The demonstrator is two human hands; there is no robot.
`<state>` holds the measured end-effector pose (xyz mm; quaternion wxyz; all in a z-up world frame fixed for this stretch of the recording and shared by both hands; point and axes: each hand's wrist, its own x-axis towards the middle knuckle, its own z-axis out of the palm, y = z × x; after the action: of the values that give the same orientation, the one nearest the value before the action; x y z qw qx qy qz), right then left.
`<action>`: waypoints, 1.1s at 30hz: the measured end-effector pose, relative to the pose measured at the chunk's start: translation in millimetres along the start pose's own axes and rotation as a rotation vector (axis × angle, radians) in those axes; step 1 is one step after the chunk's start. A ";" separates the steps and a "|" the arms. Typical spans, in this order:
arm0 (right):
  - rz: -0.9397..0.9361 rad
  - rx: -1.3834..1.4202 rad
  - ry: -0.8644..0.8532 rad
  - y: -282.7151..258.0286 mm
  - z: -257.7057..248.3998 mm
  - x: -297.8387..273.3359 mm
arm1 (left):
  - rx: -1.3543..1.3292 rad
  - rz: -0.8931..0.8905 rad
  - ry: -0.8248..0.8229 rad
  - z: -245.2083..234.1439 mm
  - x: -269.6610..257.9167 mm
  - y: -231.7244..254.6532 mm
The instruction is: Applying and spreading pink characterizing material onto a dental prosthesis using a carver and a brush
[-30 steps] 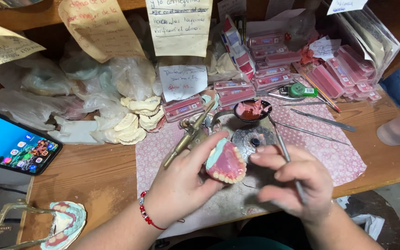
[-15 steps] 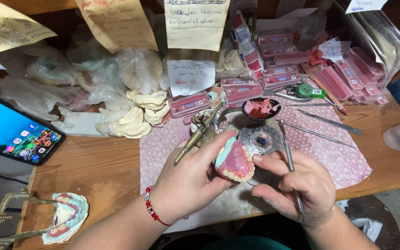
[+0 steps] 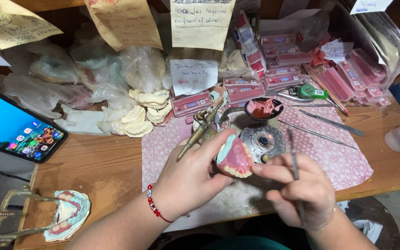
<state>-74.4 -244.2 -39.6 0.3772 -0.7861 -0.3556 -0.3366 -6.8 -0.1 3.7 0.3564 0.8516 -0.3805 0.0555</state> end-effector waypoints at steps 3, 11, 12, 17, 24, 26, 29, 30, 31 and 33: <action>0.036 0.170 0.173 12.8 -2.0 -3.3 | -0.007 0.040 0.031 0.4 -0.1 -4.5; 0.475 0.130 0.294 10.1 -25.2 33.6 | -0.040 -0.147 -0.047 -6.0 2.8 3.8; 0.562 0.122 0.213 9.8 -32.4 42.2 | -0.035 -0.228 -0.090 -5.9 2.5 4.1; 0.588 -0.197 -0.078 33.7 -56.5 89.8 | -0.013 -0.109 -0.037 -5.2 2.1 0.2; 0.536 -0.320 -0.288 59.6 -55.9 105.4 | 0.001 0.001 0.054 -1.9 0.3 -7.7; 0.481 -0.355 -0.286 68.0 -56.8 100.8 | 0.006 0.010 0.062 -2.6 0.4 -7.8; 0.414 -0.396 -0.288 73.6 -57.9 98.2 | 0.014 0.040 0.083 -3.5 1.0 -7.0; 0.397 -0.402 -0.293 74.4 -58.3 98.3 | 0.019 0.061 0.098 -4.0 1.4 -6.6; 0.396 -0.402 -0.294 75.2 -58.3 98.6 | 0.019 0.061 0.099 -4.1 1.7 -6.4; 0.419 -0.378 -0.317 76.9 -58.2 99.4 | 0.015 0.041 0.082 -4.2 2.1 -5.8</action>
<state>24.6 -297.9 41.0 0.2253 -0.9411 -0.1713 -0.1851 -0.6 4.0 4.2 0.3639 0.8433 -0.3825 0.1007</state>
